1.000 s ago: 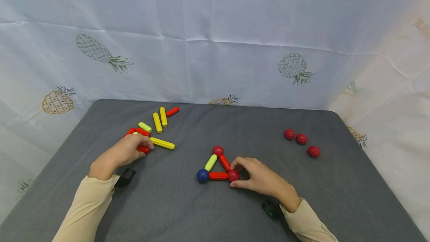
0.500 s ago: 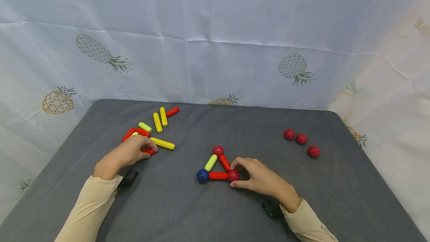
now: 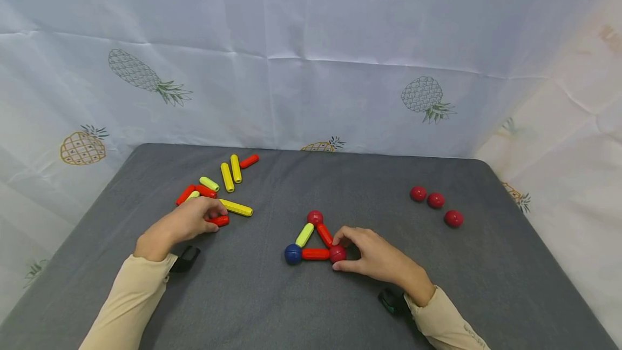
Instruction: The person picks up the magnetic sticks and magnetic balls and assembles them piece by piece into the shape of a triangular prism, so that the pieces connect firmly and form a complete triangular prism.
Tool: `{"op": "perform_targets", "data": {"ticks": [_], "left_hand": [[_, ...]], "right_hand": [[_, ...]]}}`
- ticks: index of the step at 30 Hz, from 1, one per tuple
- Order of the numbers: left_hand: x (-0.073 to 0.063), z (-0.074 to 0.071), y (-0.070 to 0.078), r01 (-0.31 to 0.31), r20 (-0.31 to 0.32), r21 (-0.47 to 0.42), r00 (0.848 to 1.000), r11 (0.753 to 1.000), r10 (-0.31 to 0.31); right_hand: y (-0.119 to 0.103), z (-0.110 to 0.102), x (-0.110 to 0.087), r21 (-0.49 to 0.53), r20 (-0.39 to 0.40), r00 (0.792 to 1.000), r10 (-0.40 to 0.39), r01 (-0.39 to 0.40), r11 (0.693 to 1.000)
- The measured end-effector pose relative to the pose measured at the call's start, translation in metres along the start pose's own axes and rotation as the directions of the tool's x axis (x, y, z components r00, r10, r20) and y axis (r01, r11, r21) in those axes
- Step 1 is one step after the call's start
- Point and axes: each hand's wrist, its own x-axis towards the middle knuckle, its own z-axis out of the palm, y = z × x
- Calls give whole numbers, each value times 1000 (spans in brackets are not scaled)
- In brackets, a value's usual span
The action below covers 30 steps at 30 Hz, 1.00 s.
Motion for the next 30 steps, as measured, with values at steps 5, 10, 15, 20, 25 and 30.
{"op": "perform_targets", "data": {"ticks": [5,10,15,20,25,30], "left_hand": [[1,2,3,-33,6,6,999,999,33],[4,9,10,-71,-13,-22,997,997,71],[9,18,17,-145,-44,-65,989,987,142],[13,26,24,-167,-58,-84,985,982,162],[16,31,30,-175,-61,-90,984,980,170],[17,35,35,-203,-72,-101,978,974,196]], "right_hand": [[1,1,0,-1,-10,1000,-14,14,1000],[1,1,0,-2,-5,1000,-21,21,1000],[1,1,1,3,6,1000,-2,2,1000],[1,0,1,7,8,1000,7,-7,1000],[1,0,1,8,7,1000,2,-2,1000],[1,0,1,7,14,1000,4,-4,1000]]}}
